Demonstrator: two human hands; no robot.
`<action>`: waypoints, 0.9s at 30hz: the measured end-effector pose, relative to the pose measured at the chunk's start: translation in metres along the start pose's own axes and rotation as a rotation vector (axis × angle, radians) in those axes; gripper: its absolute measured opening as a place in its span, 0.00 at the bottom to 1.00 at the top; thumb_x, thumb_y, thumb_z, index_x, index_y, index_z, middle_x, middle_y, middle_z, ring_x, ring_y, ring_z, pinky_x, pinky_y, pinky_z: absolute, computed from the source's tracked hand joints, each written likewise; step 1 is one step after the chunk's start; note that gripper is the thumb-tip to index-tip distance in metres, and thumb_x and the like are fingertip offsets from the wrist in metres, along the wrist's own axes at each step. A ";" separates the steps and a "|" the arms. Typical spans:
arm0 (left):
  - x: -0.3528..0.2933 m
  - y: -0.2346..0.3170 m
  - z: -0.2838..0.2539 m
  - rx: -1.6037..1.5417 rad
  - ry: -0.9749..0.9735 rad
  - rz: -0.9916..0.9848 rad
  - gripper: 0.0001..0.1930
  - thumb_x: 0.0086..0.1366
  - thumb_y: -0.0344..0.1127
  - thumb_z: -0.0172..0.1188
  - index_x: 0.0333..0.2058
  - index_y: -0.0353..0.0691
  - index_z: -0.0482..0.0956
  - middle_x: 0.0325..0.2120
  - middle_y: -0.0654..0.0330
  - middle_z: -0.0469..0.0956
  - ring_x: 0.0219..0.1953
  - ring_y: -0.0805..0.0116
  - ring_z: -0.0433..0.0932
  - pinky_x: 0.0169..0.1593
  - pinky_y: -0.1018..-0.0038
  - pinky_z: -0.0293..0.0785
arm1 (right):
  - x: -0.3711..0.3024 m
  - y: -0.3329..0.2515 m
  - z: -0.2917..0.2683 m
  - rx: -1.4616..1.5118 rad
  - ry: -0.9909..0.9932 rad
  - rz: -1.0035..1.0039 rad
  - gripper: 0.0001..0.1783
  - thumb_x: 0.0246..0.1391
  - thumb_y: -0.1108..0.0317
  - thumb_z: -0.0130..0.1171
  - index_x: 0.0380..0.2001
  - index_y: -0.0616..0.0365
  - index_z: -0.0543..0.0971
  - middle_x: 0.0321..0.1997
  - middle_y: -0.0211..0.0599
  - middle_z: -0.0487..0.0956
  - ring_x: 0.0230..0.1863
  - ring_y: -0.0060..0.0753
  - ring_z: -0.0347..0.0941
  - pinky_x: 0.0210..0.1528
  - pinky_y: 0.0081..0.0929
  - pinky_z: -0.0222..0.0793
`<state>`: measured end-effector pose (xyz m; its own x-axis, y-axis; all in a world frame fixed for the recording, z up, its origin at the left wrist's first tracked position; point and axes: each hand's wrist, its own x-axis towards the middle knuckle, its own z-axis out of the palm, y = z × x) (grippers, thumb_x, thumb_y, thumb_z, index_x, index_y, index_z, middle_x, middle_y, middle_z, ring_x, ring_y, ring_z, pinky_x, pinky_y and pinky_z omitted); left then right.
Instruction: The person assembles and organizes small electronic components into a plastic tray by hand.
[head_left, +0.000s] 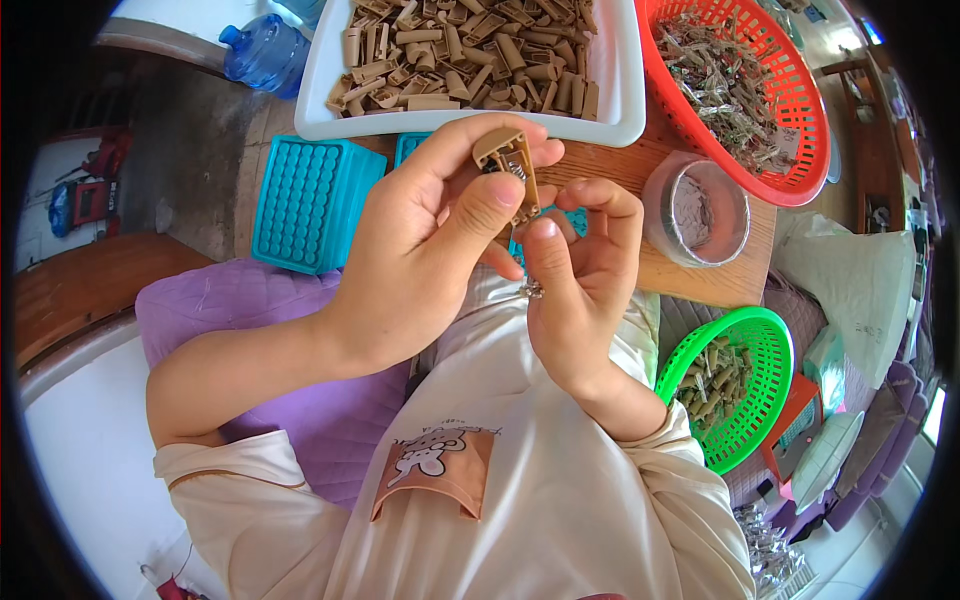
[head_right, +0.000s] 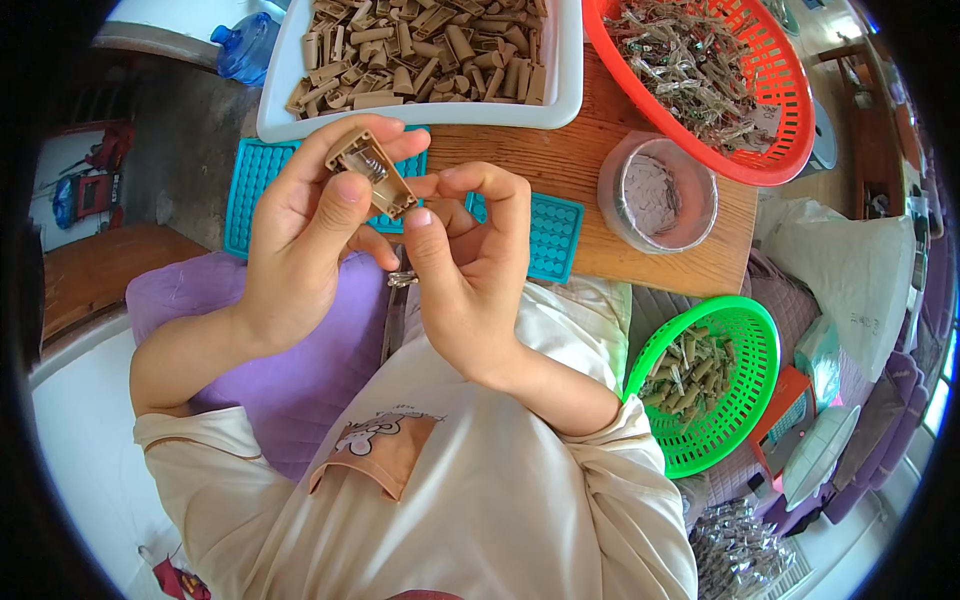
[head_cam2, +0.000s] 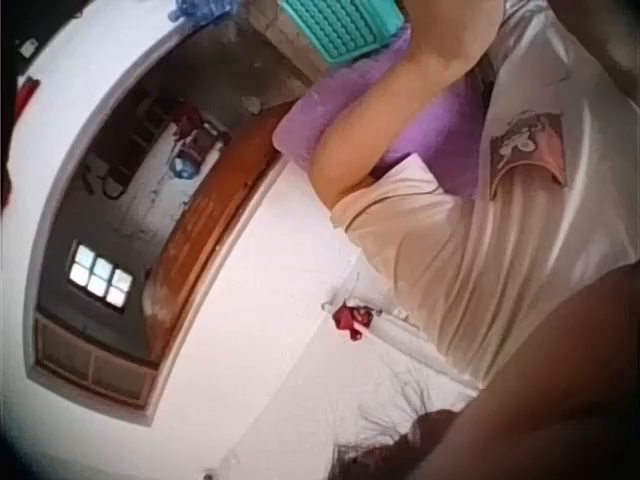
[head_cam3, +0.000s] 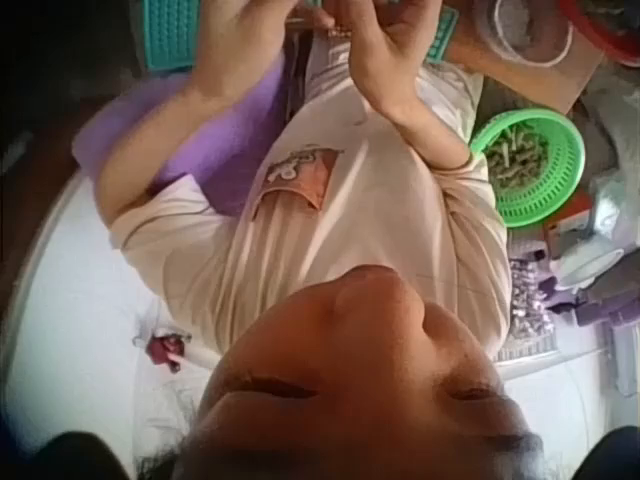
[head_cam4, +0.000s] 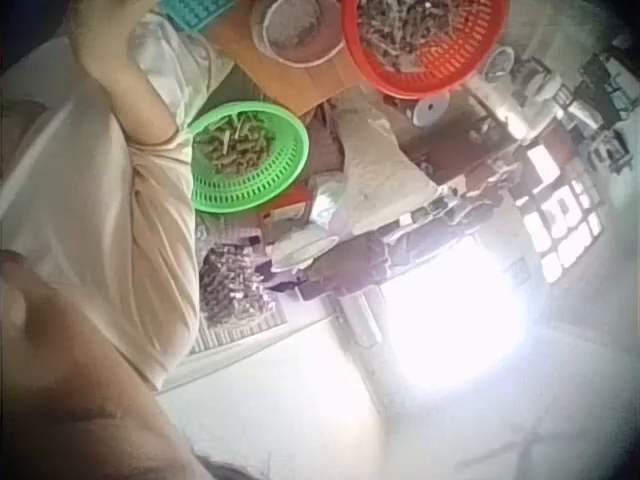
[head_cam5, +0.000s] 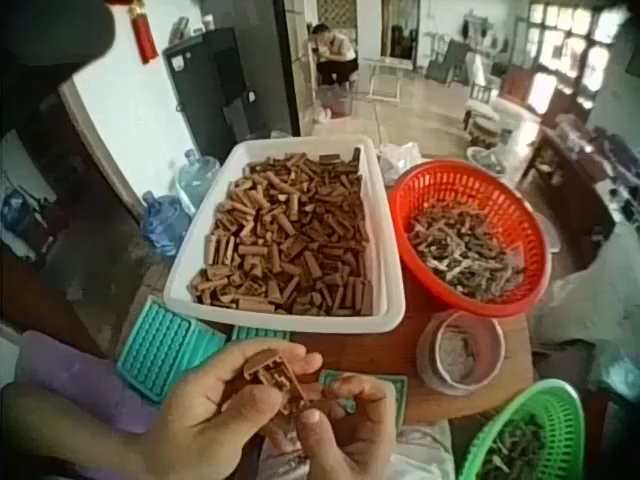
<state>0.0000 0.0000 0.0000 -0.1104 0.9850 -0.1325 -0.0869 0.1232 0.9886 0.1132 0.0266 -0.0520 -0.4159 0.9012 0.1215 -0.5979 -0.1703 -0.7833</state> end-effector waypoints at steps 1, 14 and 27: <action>0.000 0.000 0.000 -0.008 0.006 0.011 0.22 0.61 0.43 0.43 0.52 0.43 0.53 0.47 0.51 0.64 0.44 0.63 0.71 0.28 0.84 0.73 | 0.001 0.000 0.001 -0.036 0.017 -0.007 0.15 0.49 0.81 0.43 0.40 0.59 0.56 0.42 0.40 0.62 0.40 0.24 0.66 0.36 0.15 0.65; 0.011 -0.002 -0.005 -0.584 0.022 -0.234 0.19 0.62 0.43 0.41 0.50 0.45 0.56 0.46 0.54 0.66 0.47 0.62 0.68 0.40 0.71 0.75 | 0.004 0.006 -0.016 -0.472 -0.100 -0.324 0.29 0.36 0.91 0.45 0.45 0.63 0.56 0.45 0.42 0.54 0.32 0.27 0.68 0.25 0.16 0.65; 0.008 -0.005 -0.002 -0.400 -0.059 -0.211 0.18 0.61 0.41 0.45 0.48 0.43 0.59 0.45 0.54 0.66 0.47 0.65 0.68 0.46 0.73 0.68 | 0.012 -0.002 -0.020 -0.401 -0.135 -0.204 0.34 0.37 0.84 0.49 0.51 0.58 0.52 0.50 0.40 0.59 0.46 0.29 0.61 0.47 0.25 0.59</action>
<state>-0.0024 0.0069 -0.0066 0.0065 0.9499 -0.3124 -0.4781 0.2773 0.8334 0.1232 0.0455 -0.0607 -0.4188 0.8357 0.3553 -0.3755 0.1969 -0.9057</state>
